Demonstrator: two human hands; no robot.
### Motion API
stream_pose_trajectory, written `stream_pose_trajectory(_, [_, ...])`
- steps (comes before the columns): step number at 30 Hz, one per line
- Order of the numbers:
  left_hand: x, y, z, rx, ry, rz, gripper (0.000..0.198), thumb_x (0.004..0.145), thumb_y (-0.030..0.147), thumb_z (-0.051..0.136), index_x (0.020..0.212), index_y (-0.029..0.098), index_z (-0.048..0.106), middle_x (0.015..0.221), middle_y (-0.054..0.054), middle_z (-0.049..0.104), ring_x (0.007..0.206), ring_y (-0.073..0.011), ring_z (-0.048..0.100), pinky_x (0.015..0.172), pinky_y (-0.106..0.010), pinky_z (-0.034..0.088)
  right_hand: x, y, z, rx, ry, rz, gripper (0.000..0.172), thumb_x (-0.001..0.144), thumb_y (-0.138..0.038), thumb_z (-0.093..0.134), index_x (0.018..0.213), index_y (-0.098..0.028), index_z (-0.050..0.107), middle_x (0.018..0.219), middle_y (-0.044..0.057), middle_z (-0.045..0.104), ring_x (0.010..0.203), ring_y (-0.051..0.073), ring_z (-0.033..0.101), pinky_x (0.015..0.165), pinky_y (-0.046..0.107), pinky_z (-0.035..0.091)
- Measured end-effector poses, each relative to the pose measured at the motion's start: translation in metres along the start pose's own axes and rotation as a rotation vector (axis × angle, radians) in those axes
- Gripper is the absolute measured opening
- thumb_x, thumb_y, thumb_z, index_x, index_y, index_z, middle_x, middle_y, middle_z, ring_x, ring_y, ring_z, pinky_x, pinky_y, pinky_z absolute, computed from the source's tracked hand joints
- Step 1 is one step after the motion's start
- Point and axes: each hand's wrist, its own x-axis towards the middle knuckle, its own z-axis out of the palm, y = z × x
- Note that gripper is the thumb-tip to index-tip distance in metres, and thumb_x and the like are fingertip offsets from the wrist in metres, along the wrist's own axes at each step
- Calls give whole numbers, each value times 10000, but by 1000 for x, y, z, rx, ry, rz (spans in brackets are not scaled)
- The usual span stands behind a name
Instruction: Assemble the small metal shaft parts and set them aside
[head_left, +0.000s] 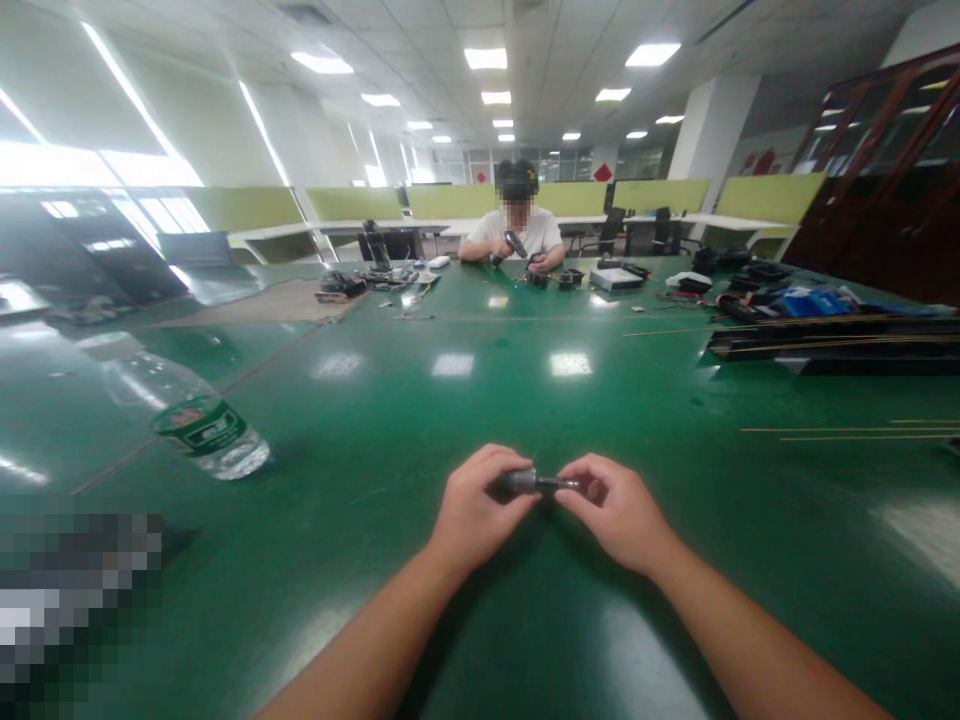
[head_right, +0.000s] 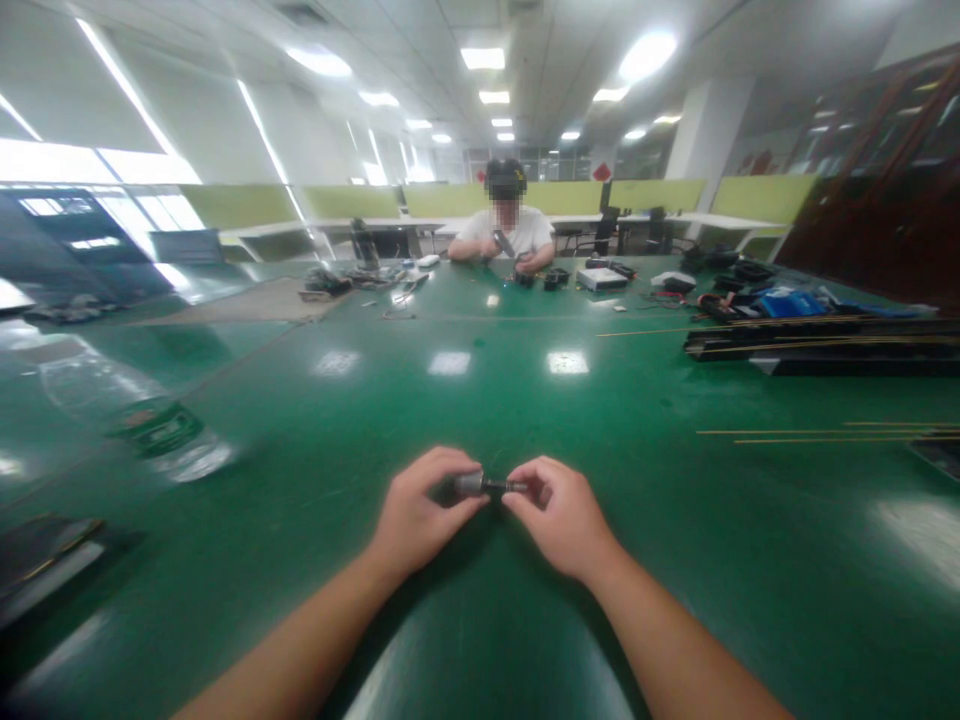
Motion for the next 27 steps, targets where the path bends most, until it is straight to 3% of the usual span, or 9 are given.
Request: stream_pose_trajectory(27, [2, 1, -3, 21, 31, -32, 219, 721, 148, 780, 920, 192, 701, 929, -47, 698, 883, -187, 641, 812, -316, 506, 3, 4, -5, -10, 24, 30, 135, 798, -274, 672, 878, -171, 706, 765, 27, 686, 656, 172, 590, 616, 277, 461])
